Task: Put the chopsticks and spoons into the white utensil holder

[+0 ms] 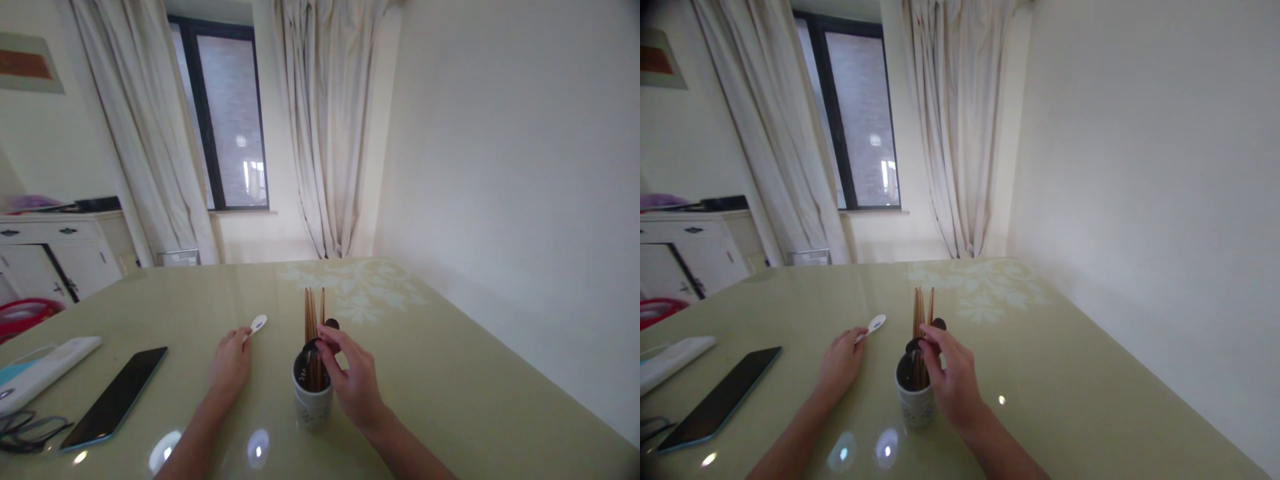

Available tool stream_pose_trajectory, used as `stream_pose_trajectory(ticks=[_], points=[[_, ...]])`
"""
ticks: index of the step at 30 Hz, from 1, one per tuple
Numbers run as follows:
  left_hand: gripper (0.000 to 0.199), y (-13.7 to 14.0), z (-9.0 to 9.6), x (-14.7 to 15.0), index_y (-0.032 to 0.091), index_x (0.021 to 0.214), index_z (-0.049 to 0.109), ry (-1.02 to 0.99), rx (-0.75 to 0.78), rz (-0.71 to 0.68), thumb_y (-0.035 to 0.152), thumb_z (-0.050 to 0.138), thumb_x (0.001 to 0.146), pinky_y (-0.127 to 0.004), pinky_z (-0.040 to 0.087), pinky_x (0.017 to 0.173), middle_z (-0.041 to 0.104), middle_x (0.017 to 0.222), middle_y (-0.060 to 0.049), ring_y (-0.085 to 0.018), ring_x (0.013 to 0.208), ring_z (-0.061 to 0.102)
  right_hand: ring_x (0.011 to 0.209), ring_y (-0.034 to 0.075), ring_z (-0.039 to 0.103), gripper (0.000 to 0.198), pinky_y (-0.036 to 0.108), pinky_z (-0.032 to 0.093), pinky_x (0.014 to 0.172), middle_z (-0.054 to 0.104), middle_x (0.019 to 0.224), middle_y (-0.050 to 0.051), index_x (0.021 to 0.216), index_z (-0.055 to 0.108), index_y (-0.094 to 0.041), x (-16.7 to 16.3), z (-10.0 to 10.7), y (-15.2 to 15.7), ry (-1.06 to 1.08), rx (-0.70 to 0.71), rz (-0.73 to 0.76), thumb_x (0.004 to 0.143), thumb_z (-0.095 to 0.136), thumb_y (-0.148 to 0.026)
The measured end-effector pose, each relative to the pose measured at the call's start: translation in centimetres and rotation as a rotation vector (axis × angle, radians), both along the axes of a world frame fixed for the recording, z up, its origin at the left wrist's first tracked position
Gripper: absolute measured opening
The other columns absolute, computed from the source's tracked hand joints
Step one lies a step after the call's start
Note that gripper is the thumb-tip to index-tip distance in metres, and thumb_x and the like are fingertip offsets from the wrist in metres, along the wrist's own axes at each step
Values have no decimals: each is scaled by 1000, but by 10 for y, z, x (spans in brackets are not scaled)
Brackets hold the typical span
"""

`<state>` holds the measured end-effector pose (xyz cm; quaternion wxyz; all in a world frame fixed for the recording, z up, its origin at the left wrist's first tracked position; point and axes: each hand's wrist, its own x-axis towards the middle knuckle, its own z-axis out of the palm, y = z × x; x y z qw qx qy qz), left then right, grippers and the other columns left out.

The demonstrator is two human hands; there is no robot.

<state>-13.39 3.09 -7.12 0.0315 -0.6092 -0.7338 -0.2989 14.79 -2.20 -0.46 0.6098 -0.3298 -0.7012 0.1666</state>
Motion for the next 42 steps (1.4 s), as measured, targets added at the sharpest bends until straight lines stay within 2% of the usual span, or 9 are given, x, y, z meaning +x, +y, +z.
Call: stream_pose_trajectory(ticks=[8,12,17,20,22,26,31,37,42], points=[[36,-12,29,18,20,109,74,-316,330,-70,44,46,103,-37,61,86,79,106,-9,-24,90,75,92,22,81,32,34,67,86,81,121,8,135,73,-29,0,2,0,-13,-25,91,105,62,-23],[35,-30,43,38,23,128,74,-184,637,-219,35,48,108,-35,60,98,76,118,-9,-23,109,73,92,21,78,30,32,65,83,78,117,9,133,72,-28,-2,6,-3,19,10,88,105,61,-23],[48,-59,53,58,29,148,64,93,931,-609,11,58,103,-26,61,82,78,116,-8,-17,98,75,91,22,74,40,33,62,83,77,117,9,140,65,-27,1,7,-5,146,-46,113,103,68,-40],[50,-73,63,65,21,154,57,295,882,-848,10,54,106,-28,61,86,81,119,-11,-18,103,75,81,21,71,34,31,60,75,77,97,5,125,71,-25,4,5,-5,249,-134,197,103,65,-50],[48,-77,69,69,15,154,56,349,869,-895,8,51,107,-30,60,90,81,121,-13,-19,108,75,73,19,68,30,29,58,68,74,84,3,115,73,-24,5,5,-7,315,-203,264,105,64,-50],[51,-74,65,75,17,155,54,339,865,-876,7,56,105,-32,58,96,78,129,-14,-20,116,73,67,17,66,27,26,55,64,71,77,2,107,73,-21,3,12,-10,435,-212,286,104,66,-47],[58,-62,42,86,20,162,42,169,836,-757,22,58,106,-37,56,105,70,140,-17,-24,131,66,59,15,64,30,24,53,56,69,70,1,101,72,-20,13,19,1,531,-101,59,103,68,-49],[56,-55,18,91,21,161,39,-41,679,-669,40,50,110,-39,54,112,61,149,-17,-24,139,59,59,16,64,29,24,52,56,71,71,2,99,71,-20,22,14,9,188,-76,15,107,61,-46],[61,-53,4,94,24,166,30,-178,564,-699,50,39,111,-47,52,112,47,162,-18,-30,146,51,55,12,57,22,23,45,57,65,67,-1,91,72,-21,11,2,5,-124,98,-9,106,62,-34]])
